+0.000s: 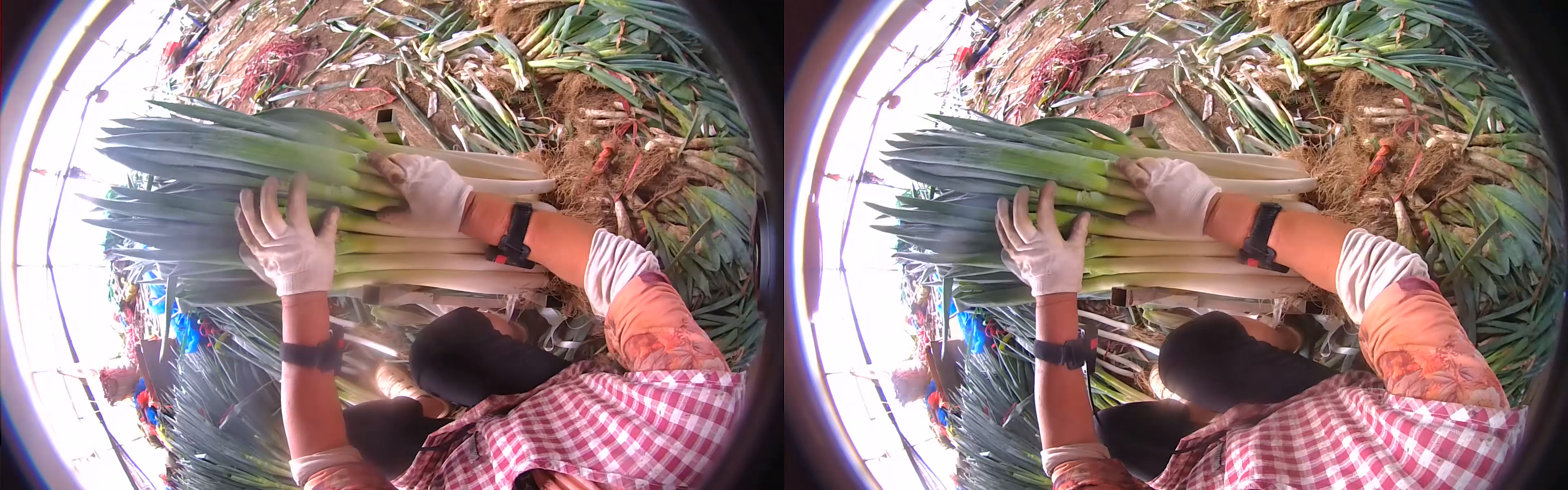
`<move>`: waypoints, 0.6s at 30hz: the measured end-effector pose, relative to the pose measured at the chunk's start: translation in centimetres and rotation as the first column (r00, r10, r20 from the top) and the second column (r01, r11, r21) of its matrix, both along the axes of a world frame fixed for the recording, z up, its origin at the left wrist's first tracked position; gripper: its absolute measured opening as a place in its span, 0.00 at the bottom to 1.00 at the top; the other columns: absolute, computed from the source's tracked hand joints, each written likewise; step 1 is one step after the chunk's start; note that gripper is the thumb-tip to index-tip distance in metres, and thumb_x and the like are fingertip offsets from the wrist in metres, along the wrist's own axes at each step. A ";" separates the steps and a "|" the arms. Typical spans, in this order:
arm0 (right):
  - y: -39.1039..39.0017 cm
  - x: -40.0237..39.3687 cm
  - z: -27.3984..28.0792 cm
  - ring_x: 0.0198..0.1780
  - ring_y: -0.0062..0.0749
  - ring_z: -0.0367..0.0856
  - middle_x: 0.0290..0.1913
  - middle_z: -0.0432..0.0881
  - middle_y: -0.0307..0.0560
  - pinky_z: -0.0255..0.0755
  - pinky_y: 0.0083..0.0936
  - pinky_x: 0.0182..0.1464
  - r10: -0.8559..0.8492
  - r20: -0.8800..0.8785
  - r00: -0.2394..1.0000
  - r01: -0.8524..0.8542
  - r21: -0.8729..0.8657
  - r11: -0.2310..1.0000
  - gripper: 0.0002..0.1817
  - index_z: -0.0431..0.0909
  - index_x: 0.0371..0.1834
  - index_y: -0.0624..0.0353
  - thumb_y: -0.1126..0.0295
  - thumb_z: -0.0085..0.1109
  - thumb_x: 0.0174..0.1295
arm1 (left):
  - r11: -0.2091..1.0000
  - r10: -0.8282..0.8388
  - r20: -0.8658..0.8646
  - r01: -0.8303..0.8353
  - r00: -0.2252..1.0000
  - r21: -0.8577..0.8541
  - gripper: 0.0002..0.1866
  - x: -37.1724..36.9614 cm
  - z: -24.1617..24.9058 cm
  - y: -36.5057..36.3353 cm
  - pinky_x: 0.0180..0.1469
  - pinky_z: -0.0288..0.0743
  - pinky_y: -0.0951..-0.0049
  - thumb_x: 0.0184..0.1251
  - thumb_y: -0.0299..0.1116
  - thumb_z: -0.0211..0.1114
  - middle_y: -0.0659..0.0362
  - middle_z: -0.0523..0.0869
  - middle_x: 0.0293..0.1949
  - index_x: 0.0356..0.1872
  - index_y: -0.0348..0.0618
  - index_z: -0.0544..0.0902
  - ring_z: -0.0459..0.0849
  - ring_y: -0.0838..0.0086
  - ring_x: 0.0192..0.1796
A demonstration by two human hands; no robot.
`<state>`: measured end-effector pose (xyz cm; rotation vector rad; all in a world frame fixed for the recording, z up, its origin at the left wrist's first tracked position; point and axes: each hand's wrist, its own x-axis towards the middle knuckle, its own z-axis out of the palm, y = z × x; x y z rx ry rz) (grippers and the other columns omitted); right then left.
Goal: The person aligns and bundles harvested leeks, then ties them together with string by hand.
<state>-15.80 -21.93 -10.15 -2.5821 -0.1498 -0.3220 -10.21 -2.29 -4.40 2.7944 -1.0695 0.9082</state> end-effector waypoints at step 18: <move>-0.2 0.0 -0.2 0.51 0.48 0.74 0.49 0.74 0.57 0.67 0.35 0.54 0.094 0.033 0.995 -0.094 0.004 0.996 0.37 0.62 0.61 0.62 0.53 0.60 0.50 | 0.963 0.095 -0.003 -0.091 0.995 0.252 0.16 5.5 1.3 -3.6 0.60 0.59 0.59 0.62 0.52 0.52 0.66 0.83 0.40 0.37 0.56 0.84 0.77 0.71 0.49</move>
